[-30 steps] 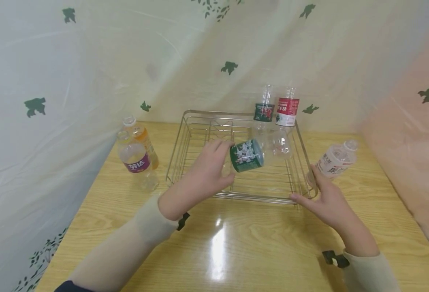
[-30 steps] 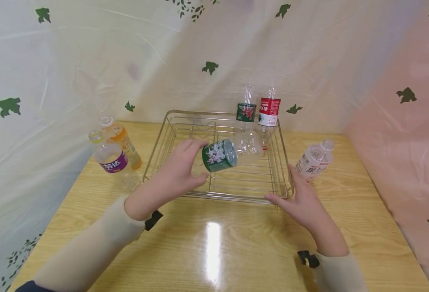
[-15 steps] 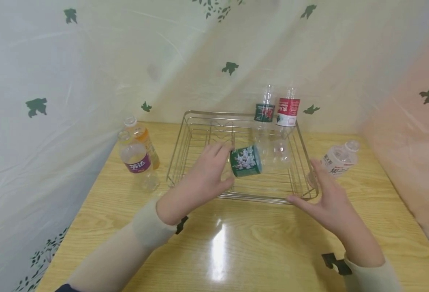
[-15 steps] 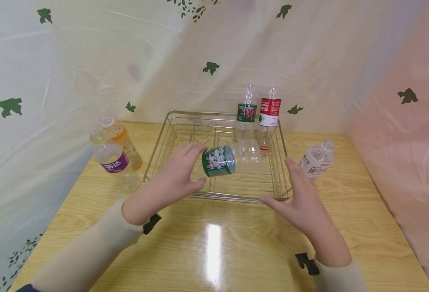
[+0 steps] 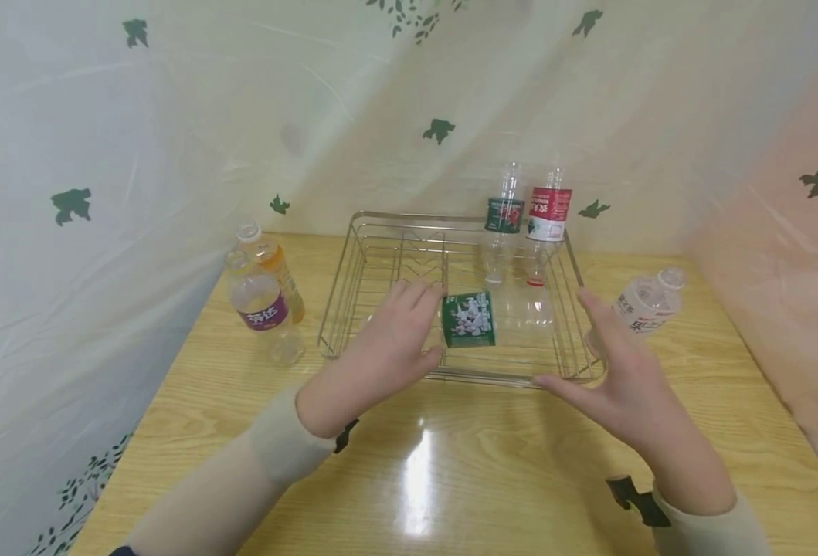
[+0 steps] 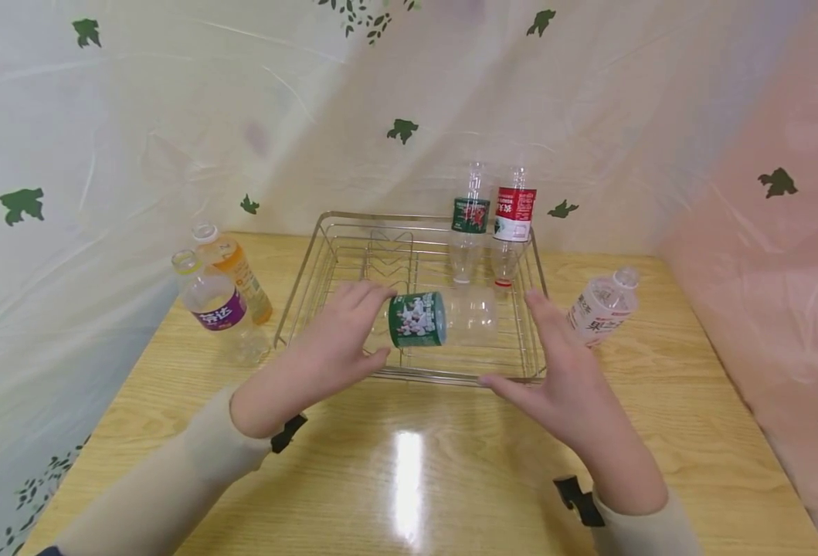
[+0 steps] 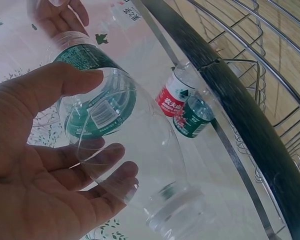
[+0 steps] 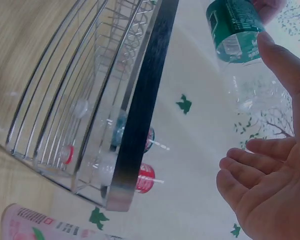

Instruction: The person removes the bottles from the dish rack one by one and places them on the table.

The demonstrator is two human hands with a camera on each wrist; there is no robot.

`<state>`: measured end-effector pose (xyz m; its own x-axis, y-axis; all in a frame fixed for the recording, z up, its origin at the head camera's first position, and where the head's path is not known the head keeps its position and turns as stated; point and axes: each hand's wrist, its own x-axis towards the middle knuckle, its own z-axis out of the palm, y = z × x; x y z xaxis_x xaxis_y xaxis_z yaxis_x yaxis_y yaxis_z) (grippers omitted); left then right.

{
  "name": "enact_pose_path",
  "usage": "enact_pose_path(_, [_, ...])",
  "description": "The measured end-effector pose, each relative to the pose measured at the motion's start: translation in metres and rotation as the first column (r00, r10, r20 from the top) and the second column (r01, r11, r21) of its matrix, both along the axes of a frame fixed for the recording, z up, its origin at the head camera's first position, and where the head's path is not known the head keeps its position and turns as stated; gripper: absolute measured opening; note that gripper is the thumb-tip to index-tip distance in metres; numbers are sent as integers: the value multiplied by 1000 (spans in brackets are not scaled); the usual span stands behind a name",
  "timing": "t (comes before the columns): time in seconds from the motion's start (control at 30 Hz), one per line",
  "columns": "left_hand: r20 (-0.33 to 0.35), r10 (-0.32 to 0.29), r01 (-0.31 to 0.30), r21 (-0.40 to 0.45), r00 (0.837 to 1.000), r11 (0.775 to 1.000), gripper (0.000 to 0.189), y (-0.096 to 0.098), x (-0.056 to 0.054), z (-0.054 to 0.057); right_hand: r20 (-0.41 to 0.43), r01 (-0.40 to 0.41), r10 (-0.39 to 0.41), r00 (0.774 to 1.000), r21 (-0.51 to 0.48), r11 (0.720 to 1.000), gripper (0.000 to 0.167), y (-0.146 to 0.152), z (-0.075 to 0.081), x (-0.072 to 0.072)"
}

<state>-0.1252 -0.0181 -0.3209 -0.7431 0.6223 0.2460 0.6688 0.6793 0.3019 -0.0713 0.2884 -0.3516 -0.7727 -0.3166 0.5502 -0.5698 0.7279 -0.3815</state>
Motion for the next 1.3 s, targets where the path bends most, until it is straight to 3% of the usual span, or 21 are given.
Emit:
enact_pose_path(0.33, [-30, -6, 3, -86, 1000, 996, 70, 7, 5, 0, -113, -83, 84, 990, 12, 996, 103, -18, 12, -5])
enact_pose_path(0.67, [48, -10, 17, -132, 999, 991, 71, 18, 12, 1, -51, -132, 137, 989, 94, 987, 92, -35, 21, -3])
enact_pose_path(1.0, [-75, -71, 58, -154, 995, 986, 68, 27, 17, -2, -110, -84, 117, 987, 266, 960, 99, -46, 21, 2])
enact_pose_path(1.3, [-166, -103, 81, -139, 981, 987, 61, 32, 20, -6, -106, -62, 100, 989, 314, 947, 98, -48, 14, 0])
